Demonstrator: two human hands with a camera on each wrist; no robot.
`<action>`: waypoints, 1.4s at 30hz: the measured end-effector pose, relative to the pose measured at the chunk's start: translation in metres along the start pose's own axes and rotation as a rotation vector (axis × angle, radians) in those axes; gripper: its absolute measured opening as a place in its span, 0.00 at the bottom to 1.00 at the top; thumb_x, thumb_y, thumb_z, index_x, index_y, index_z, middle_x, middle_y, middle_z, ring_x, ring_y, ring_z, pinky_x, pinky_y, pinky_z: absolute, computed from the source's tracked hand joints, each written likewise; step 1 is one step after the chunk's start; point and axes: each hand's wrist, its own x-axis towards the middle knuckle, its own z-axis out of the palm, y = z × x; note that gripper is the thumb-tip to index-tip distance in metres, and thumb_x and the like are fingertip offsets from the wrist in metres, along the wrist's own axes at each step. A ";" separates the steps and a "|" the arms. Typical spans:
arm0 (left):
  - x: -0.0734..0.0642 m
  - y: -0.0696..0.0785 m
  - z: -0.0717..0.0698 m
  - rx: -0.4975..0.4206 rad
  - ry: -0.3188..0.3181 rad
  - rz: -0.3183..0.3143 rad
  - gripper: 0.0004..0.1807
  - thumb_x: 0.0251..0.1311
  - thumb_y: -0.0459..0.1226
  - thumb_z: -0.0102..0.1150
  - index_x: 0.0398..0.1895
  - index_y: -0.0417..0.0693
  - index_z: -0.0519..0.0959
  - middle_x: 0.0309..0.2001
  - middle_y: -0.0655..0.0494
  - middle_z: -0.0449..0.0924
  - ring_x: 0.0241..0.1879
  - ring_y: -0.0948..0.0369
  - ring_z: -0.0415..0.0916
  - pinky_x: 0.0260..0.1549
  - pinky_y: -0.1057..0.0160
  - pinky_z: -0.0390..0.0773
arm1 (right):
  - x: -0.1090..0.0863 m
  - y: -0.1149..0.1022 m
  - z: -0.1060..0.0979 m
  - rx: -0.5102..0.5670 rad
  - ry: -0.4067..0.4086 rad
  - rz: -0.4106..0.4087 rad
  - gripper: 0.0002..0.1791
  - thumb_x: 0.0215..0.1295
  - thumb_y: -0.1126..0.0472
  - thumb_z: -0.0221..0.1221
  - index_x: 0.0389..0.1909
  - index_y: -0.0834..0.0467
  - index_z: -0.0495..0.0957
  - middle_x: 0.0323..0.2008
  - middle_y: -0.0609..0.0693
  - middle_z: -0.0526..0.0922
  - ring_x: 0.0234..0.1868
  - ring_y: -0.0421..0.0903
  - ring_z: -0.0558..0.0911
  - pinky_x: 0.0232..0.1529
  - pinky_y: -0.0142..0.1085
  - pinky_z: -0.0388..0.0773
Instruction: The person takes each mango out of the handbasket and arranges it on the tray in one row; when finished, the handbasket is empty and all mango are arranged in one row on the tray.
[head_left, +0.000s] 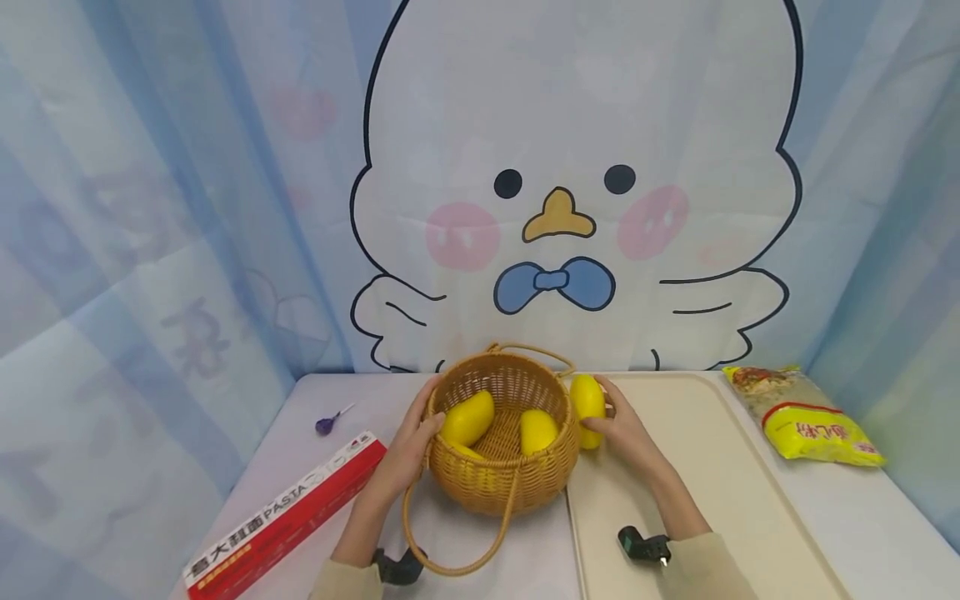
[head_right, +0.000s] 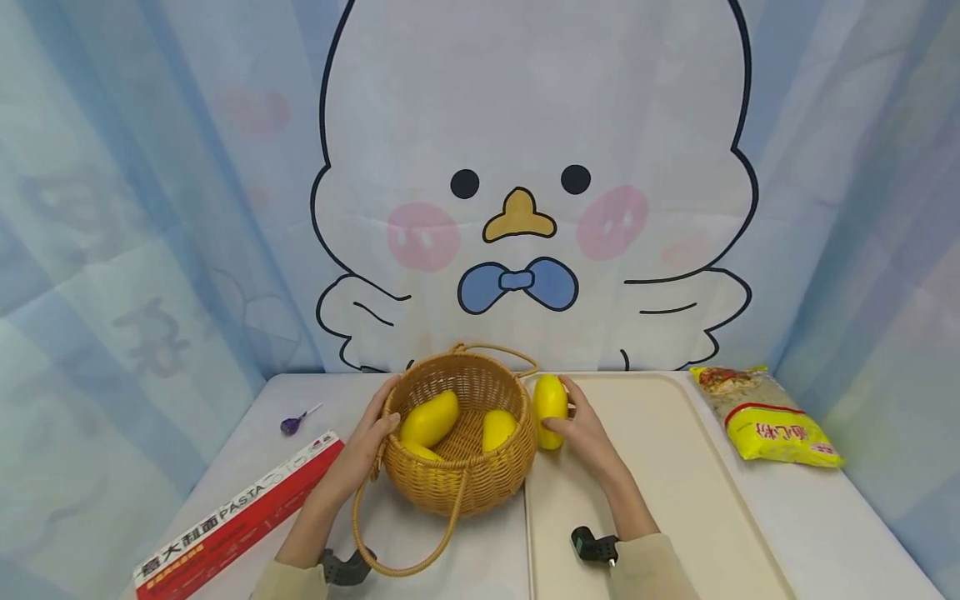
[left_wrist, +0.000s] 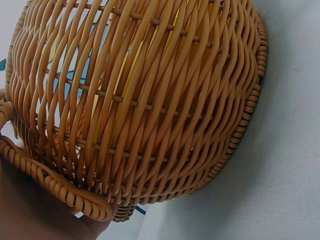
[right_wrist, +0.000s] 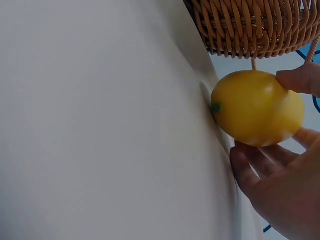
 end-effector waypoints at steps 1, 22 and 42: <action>0.000 0.000 0.000 0.001 0.000 0.000 0.32 0.73 0.54 0.43 0.77 0.78 0.47 0.79 0.68 0.45 0.79 0.51 0.46 0.73 0.38 0.56 | 0.000 0.001 0.001 0.001 0.001 0.011 0.46 0.65 0.59 0.58 0.80 0.50 0.44 0.73 0.66 0.58 0.68 0.63 0.69 0.65 0.52 0.72; -0.002 -0.003 -0.001 -0.010 0.002 0.005 0.30 0.75 0.50 0.41 0.76 0.81 0.47 0.80 0.67 0.44 0.80 0.52 0.44 0.74 0.36 0.51 | 0.013 0.012 0.002 0.171 0.079 0.123 0.38 0.71 0.48 0.54 0.78 0.49 0.52 0.73 0.63 0.61 0.73 0.59 0.62 0.75 0.55 0.60; -0.001 0.000 0.000 -0.005 0.003 0.012 0.31 0.75 0.49 0.41 0.77 0.78 0.47 0.80 0.67 0.44 0.80 0.52 0.43 0.75 0.36 0.49 | 0.004 0.002 -0.007 0.099 0.211 0.050 0.34 0.71 0.53 0.55 0.75 0.55 0.59 0.70 0.63 0.66 0.72 0.60 0.66 0.72 0.55 0.65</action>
